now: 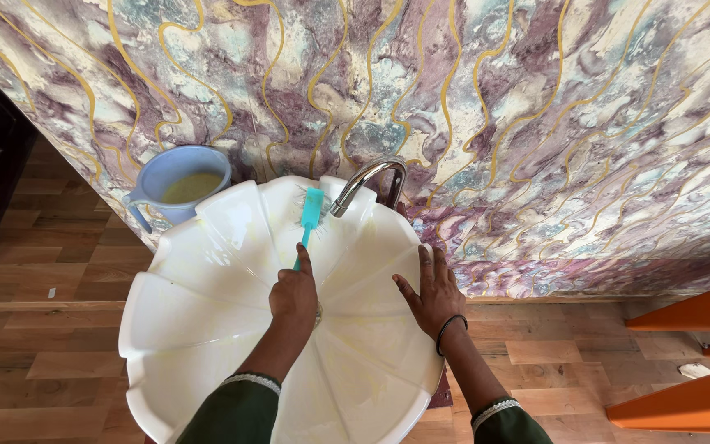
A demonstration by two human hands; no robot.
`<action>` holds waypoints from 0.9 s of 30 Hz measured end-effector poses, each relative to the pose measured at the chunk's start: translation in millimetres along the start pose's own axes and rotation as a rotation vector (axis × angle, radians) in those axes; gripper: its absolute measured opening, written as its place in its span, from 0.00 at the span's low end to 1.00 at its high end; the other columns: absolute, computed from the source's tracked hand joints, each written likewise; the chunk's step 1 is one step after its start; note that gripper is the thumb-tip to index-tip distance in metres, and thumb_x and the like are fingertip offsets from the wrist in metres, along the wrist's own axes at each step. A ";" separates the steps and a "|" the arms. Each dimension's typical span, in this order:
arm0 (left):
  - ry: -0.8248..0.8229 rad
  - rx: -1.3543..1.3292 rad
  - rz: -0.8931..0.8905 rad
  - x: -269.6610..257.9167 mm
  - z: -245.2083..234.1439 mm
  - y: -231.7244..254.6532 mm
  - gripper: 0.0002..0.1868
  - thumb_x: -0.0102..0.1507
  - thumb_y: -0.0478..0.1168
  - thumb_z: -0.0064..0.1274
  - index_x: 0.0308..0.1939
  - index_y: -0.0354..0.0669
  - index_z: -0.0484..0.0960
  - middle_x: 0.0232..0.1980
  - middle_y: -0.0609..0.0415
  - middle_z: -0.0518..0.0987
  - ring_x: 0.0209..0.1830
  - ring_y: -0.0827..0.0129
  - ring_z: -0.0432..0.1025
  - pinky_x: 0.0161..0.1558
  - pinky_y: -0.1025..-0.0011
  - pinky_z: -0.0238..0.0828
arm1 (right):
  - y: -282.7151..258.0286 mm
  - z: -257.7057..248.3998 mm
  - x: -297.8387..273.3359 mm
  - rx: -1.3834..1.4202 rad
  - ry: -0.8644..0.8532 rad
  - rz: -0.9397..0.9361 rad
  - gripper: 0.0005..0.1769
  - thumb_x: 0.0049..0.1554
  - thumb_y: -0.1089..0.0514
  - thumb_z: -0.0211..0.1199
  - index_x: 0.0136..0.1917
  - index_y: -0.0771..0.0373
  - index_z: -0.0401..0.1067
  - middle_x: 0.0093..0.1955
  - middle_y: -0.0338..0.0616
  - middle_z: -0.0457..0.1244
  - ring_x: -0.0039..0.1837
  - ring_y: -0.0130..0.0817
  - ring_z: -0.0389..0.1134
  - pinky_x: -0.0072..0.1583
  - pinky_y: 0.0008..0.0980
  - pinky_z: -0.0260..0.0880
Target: The person scrubs the interior of a white, flower-shaped pedestal sink using a teal scrub brush. They repeatedly dip the brush into a blue pitcher containing a yellowish liquid and apply it to the sink's surface, focusing on the basin and the drain area.
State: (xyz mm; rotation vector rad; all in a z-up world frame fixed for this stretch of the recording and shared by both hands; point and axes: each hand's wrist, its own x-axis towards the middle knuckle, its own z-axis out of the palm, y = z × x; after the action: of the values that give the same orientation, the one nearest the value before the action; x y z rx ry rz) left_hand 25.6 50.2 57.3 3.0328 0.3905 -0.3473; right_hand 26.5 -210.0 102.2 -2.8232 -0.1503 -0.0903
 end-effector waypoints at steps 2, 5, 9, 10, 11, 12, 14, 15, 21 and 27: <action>0.027 0.071 0.055 -32.3 11.9 -17.6 0.46 0.65 0.36 0.49 0.82 0.39 0.41 0.39 0.43 0.78 0.30 0.59 0.80 0.27 0.66 0.81 | -0.4 4.6 -7.3 0.019 -0.026 0.004 0.50 0.58 0.24 0.46 0.82 0.52 0.44 0.84 0.53 0.42 0.79 0.56 0.51 0.65 0.53 0.67; -0.035 0.143 0.133 -101.4 42.8 -42.7 0.42 0.66 0.34 0.45 0.82 0.47 0.46 0.34 0.45 0.78 0.28 0.61 0.80 0.27 0.61 0.79 | 1.5 2.9 -1.2 0.020 0.000 -0.018 0.51 0.57 0.24 0.47 0.81 0.55 0.45 0.84 0.54 0.41 0.78 0.57 0.51 0.67 0.53 0.64; 0.016 0.113 0.203 -94.3 51.3 -49.0 0.40 0.65 0.34 0.45 0.81 0.48 0.48 0.33 0.45 0.78 0.27 0.59 0.79 0.26 0.59 0.78 | 4.0 8.2 -2.5 0.034 0.015 -0.037 0.52 0.58 0.24 0.48 0.82 0.58 0.44 0.83 0.56 0.42 0.77 0.59 0.52 0.68 0.53 0.63; 0.093 0.072 0.190 -77.4 47.9 -44.0 0.41 0.65 0.34 0.46 0.81 0.44 0.48 0.34 0.44 0.78 0.27 0.58 0.78 0.26 0.61 0.78 | 4.3 11.0 -7.4 0.039 -0.004 -0.026 0.52 0.58 0.24 0.47 0.82 0.58 0.44 0.83 0.55 0.43 0.77 0.59 0.52 0.69 0.52 0.63; 0.184 0.029 0.180 -48.9 37.8 -35.2 0.42 0.64 0.33 0.47 0.81 0.40 0.48 0.34 0.44 0.78 0.27 0.57 0.78 0.26 0.62 0.78 | 4.9 10.7 -5.5 0.042 -0.009 -0.017 0.52 0.58 0.24 0.47 0.82 0.58 0.45 0.83 0.54 0.43 0.77 0.58 0.53 0.69 0.52 0.63; 0.115 0.043 0.122 -25.9 27.9 -24.8 0.44 0.64 0.34 0.48 0.81 0.41 0.44 0.37 0.43 0.78 0.28 0.58 0.79 0.26 0.63 0.79 | 4.6 10.1 -5.8 0.049 -0.007 -0.010 0.52 0.58 0.24 0.47 0.82 0.58 0.45 0.83 0.54 0.43 0.77 0.57 0.52 0.69 0.51 0.64; 0.036 0.034 0.058 3.0 7.0 -5.5 0.47 0.64 0.35 0.49 0.82 0.41 0.39 0.40 0.42 0.78 0.30 0.58 0.80 0.28 0.64 0.80 | 4.4 5.1 1.5 0.057 0.013 -0.006 0.51 0.58 0.24 0.47 0.81 0.58 0.44 0.83 0.54 0.42 0.79 0.56 0.51 0.67 0.51 0.64; 0.013 0.020 0.052 6.0 1.1 -3.8 0.48 0.64 0.36 0.50 0.82 0.41 0.37 0.41 0.41 0.77 0.31 0.58 0.80 0.29 0.63 0.80 | 3.2 4.4 2.9 0.058 0.019 -0.007 0.52 0.58 0.24 0.47 0.81 0.58 0.44 0.83 0.54 0.42 0.79 0.56 0.51 0.67 0.51 0.64; -0.036 0.051 0.173 -75.9 23.7 -48.7 0.42 0.67 0.34 0.44 0.82 0.50 0.42 0.39 0.41 0.79 0.33 0.53 0.80 0.32 0.60 0.80 | 6.9 10.1 -0.3 0.025 0.013 -0.027 0.53 0.58 0.23 0.46 0.82 0.59 0.43 0.83 0.56 0.41 0.79 0.57 0.50 0.68 0.51 0.63; 0.006 -0.032 0.152 -41.4 15.2 -21.6 0.45 0.65 0.34 0.47 0.82 0.46 0.41 0.41 0.40 0.79 0.34 0.53 0.80 0.32 0.60 0.80 | 9.1 16.8 -1.6 0.050 0.015 -0.022 0.53 0.57 0.23 0.46 0.82 0.58 0.44 0.83 0.57 0.42 0.78 0.59 0.51 0.69 0.52 0.61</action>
State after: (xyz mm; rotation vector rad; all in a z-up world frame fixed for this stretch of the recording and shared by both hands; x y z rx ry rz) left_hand -22.3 59.7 51.2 3.0082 0.1626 -0.3192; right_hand 26.7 -213.6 83.3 -2.7712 -0.1784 -0.1114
